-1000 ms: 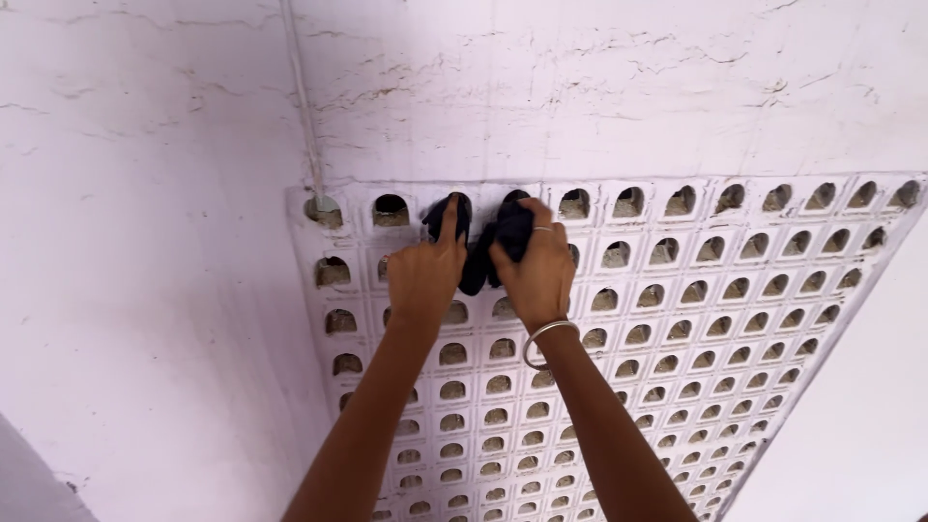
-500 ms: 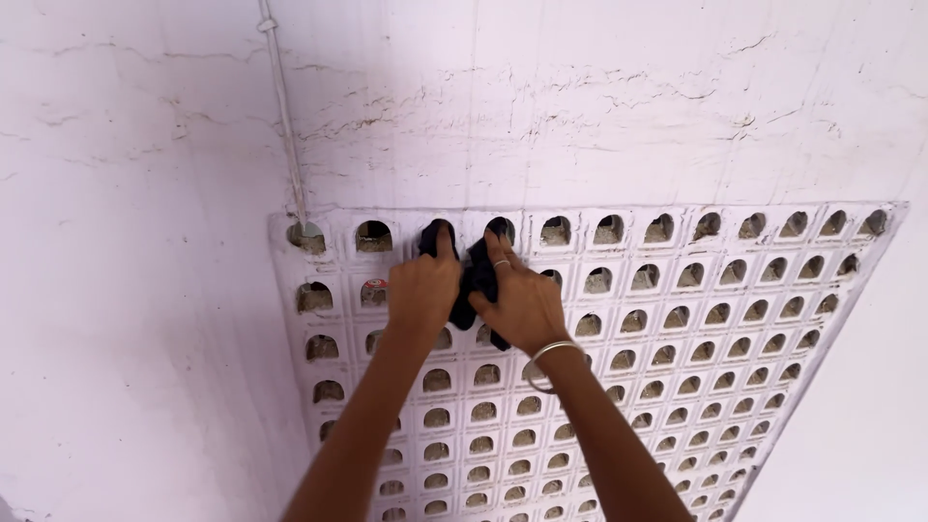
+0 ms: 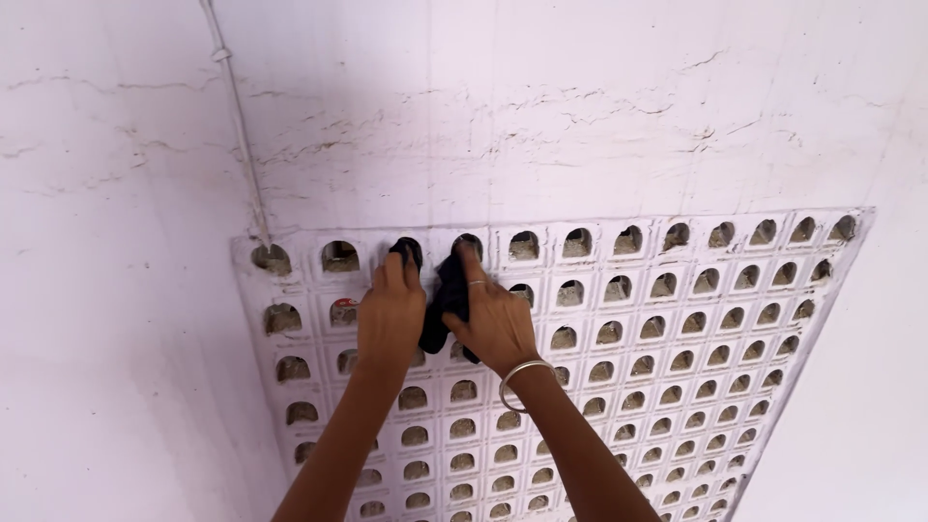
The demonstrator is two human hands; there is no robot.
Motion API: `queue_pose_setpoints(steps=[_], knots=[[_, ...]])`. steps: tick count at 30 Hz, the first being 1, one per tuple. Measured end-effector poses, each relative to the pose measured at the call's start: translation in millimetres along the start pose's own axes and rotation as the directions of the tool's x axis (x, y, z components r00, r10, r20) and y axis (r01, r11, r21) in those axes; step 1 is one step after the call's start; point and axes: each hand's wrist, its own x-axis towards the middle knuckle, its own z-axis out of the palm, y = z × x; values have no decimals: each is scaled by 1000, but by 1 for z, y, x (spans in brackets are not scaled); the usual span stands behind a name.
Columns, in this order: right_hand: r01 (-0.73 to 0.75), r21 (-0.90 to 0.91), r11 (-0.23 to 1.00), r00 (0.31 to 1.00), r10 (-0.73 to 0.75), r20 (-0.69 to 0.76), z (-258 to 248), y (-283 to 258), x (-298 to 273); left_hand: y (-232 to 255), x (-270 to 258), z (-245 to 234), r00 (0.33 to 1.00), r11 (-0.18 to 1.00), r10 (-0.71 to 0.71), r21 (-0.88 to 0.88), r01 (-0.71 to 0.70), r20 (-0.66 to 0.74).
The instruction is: The person wipes a white wall and a perforated ceiling panel using a black cloth. They move the cloth back and forth across the surfaces, focusing on the edges and the grid pattern of the ceiling.
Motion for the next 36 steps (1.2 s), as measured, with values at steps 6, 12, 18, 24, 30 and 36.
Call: queue_pose_setpoints(steps=[6,12,18,24,30,36], knots=[[33,40,999,970,-22,-243,10,-15,-15,-13,0,-37,994,951,-67,-295,89,84],[24,76,997,999,-21,-34,-10,-9,1,1,2,-19,966,955,-178,-206,215,185],[96,-38,995,995,-95,10,-9,-7,10,10,-3,-23,920,914,-284,-213,344,268],[-47,-96,994,981,28,-191,23,-16,3,28,15,-28,767,714,-452,-331,617,455],[-38,213,976,999,41,-7,0,-7,5,-6,-2,33,822,259,-360,-799,543,442],[222,146,964,968,-199,-155,-2,12,8,-5,15,-51,910,967,-211,-60,247,357]])
